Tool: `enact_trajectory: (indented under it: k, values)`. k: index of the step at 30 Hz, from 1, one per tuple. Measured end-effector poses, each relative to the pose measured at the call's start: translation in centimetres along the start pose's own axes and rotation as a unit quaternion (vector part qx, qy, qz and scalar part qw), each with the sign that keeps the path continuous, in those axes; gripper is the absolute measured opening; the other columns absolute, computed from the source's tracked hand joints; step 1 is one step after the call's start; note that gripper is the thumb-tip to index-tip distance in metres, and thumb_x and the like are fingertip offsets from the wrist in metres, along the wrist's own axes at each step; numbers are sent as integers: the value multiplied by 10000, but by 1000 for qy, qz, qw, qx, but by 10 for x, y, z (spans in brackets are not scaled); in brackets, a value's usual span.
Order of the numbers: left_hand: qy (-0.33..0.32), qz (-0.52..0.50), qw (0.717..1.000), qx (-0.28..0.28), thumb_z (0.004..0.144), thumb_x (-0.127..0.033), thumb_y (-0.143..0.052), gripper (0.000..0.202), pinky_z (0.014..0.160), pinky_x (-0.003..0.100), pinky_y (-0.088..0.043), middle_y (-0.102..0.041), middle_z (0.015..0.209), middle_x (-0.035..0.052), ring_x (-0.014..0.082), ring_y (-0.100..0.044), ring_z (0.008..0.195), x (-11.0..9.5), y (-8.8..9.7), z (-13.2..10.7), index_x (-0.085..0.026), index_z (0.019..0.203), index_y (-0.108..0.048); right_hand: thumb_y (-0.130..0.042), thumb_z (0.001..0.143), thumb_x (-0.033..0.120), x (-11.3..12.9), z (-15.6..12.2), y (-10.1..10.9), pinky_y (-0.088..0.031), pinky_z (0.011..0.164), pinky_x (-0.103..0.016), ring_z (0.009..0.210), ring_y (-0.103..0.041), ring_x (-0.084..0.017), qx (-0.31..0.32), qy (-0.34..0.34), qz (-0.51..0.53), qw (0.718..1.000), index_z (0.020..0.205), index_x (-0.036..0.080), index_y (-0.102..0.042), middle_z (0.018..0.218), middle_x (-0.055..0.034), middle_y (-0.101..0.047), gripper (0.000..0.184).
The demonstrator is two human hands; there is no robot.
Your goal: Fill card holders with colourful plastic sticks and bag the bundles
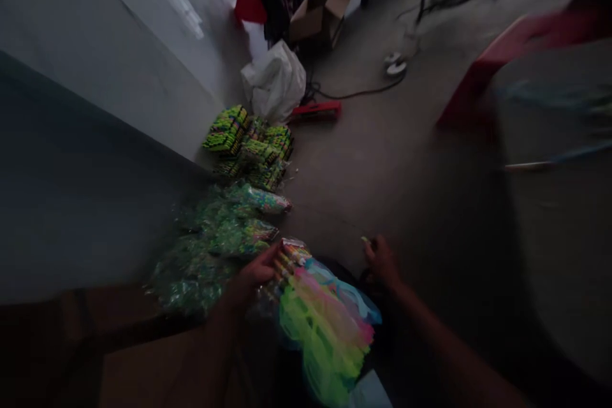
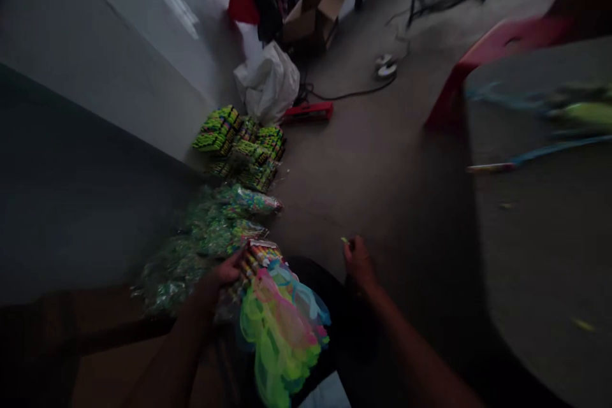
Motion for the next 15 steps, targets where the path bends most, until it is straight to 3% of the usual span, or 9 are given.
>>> enact_trajectory:
  k: [2, 4, 7, 11, 15]
  values:
    - [-43, -45, 996, 61, 626, -290, -695, 816, 1089, 472, -475, -643, 1429, 81, 399, -537, 1363, -16, -25, -4, -214, 1434, -606, -546, 895, 505, 50, -40, 41, -443, 604, -287, 677, -638, -201, 18, 48, 91, 995, 912, 217, -610, 783, -40, -674, 296]
    - [-68, -59, 986, 143, 621, -276, -715, 794, 1133, 473, -433, -598, 1490, 78, 396, -475, 1422, -28, -55, -16, -220, 1408, -625, -594, 893, 552, 91, -89, 88, -464, 609, -276, 665, -637, -191, 25, 96, 129, 987, 938, 215, -652, 708, -12, -657, 345]
    - [-83, -26, 961, 261, 679, -288, -752, 755, 1171, 465, -384, -583, 1505, 93, 368, -447, 1449, -37, -102, -41, -213, 1417, -611, -634, 906, 568, 122, -170, 148, -466, 601, -253, 646, -618, -166, 34, 152, 133, 979, 964, 213, -694, 697, -1, -663, 365]
    - [-64, 81, 909, 403, 728, -325, -787, 715, 1126, 442, -425, -625, 1450, 104, 342, -541, 1360, -45, -164, -68, -201, 1411, -619, -626, 939, 559, 113, -255, 183, -449, 599, -228, 652, -598, -141, 51, 164, 143, 975, 981, 211, -715, 740, 7, -669, 362]
    - [-67, 201, 847, 488, 729, -336, -820, 647, 1017, 380, -499, -698, 1337, 61, 311, -619, 1236, -60, -223, -81, -231, 1351, -677, -609, 950, 560, 85, -305, 196, -444, 614, -223, 685, -574, -137, 4, 156, 181, 971, 1017, 197, -721, 781, 4, -658, 386]
Point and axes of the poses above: each hand's wrist, its own z-axis towards the middle knuckle, its own y-axis out of the back of the hand, x = y × z, the point moved 6 cm from there along z, towards the middle knuckle
